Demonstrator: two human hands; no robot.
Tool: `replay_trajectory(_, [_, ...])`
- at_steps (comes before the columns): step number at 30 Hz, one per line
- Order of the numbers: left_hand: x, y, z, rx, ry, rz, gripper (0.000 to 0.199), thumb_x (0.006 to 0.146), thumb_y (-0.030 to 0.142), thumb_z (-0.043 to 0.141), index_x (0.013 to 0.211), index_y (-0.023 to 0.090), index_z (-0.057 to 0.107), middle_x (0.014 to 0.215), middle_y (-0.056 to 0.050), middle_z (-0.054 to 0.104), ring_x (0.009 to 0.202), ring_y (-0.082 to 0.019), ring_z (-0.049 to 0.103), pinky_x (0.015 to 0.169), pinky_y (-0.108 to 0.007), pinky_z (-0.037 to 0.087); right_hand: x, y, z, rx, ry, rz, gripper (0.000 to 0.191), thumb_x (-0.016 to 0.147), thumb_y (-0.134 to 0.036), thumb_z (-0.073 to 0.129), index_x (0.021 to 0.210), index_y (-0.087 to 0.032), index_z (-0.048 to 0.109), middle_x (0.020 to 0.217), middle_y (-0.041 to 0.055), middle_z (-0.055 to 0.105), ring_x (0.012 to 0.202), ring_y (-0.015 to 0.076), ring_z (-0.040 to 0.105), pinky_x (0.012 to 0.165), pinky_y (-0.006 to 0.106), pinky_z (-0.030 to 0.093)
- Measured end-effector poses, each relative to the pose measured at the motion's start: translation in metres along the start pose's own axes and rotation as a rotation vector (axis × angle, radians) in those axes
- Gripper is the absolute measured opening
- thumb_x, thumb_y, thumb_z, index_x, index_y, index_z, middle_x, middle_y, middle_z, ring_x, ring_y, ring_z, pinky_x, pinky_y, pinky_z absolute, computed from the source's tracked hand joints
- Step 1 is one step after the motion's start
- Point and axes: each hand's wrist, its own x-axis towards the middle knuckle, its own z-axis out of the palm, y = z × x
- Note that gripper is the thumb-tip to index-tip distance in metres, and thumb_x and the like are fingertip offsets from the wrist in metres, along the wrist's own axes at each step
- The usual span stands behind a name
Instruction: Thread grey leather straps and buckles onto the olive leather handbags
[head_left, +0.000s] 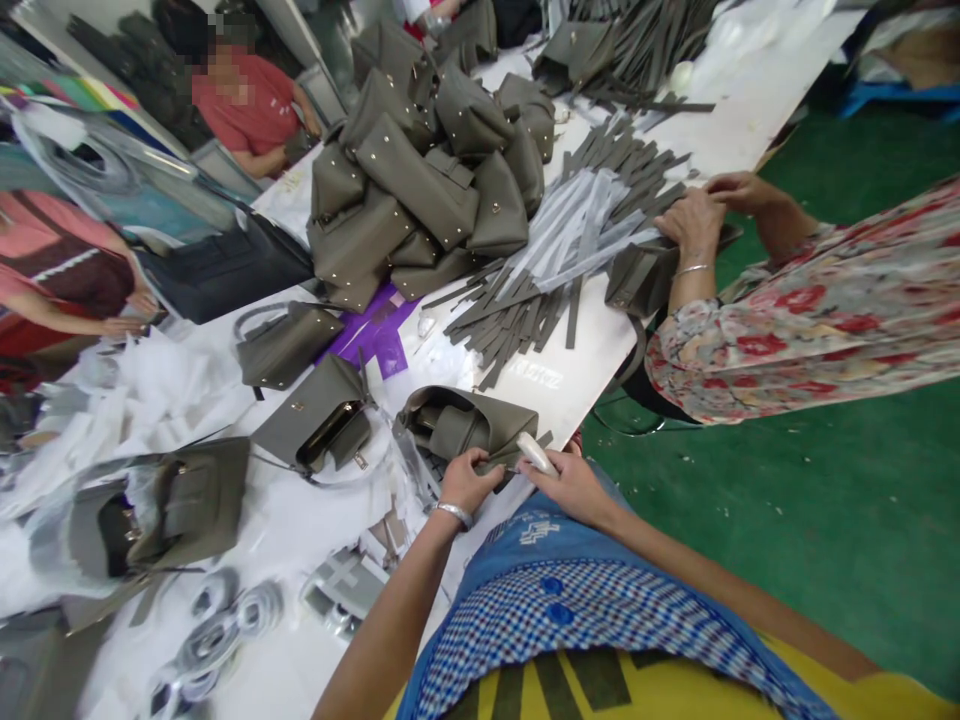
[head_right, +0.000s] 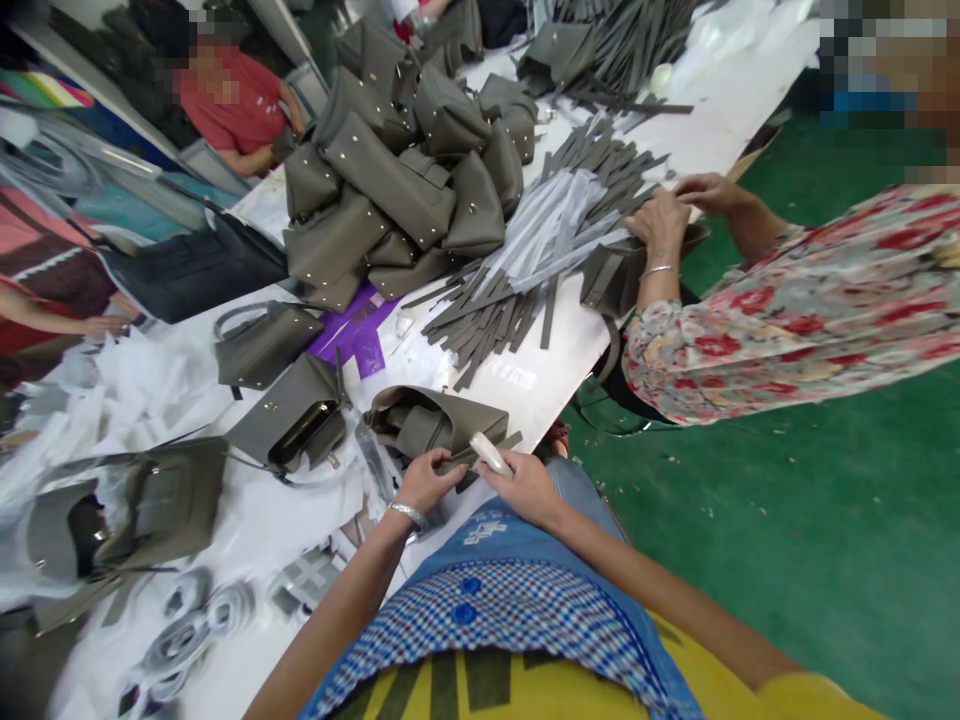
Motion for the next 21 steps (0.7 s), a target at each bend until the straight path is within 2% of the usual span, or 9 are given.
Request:
replay_trajectory(7, [0.0003, 0.0009, 0.0016, 0.012, -0.013, 0.003, 0.024, 0.068, 0.036, 0.063, 0.078, 0.014, 0.063, 0.067, 0.0, 0.06, 0.066, -0.015, 0.055, 0.063, -0.025, 0.039, -0.0039, 0.0033, 0.0073, -0.046, 0.057, -0.046, 0.028, 0.082, -0.042, 0.053, 0.085, -0.021, 0.071, 0.072, -0.0002, 0.068, 0.072, 0.0202, 0.062, 0.061, 0.026, 0.046])
replay_trajectory(14, [0.0015, -0.0055, 0.0043, 0.004, 0.005, 0.031, 0.024, 0.067, 0.036, 0.064, 0.077, 0.015, 0.062, 0.07, -0.001, 0.062, 0.069, -0.015, 0.057, 0.065, -0.026, 0.041, -0.0013, 0.0054, 0.0106, -0.034, 0.062, -0.066, 0.031, 0.082, -0.044, 0.053, 0.08, -0.018, 0.069, 0.067, -0.0013, 0.064, 0.066, 0.0177, 0.06, 0.06, 0.026, 0.045])
replay_trajectory(21, [-0.0002, -0.0013, 0.0016, 0.005, -0.004, 0.025, 0.023, 0.067, 0.036, 0.063, 0.077, 0.014, 0.062, 0.069, -0.002, 0.062, 0.07, -0.016, 0.057, 0.066, -0.026, 0.041, 0.0002, 0.0082, 0.0103, -0.003, 0.017, -0.031, 0.028, 0.082, -0.042, 0.053, 0.082, -0.019, 0.069, 0.07, -0.001, 0.066, 0.069, 0.018, 0.06, 0.063, 0.026, 0.045])
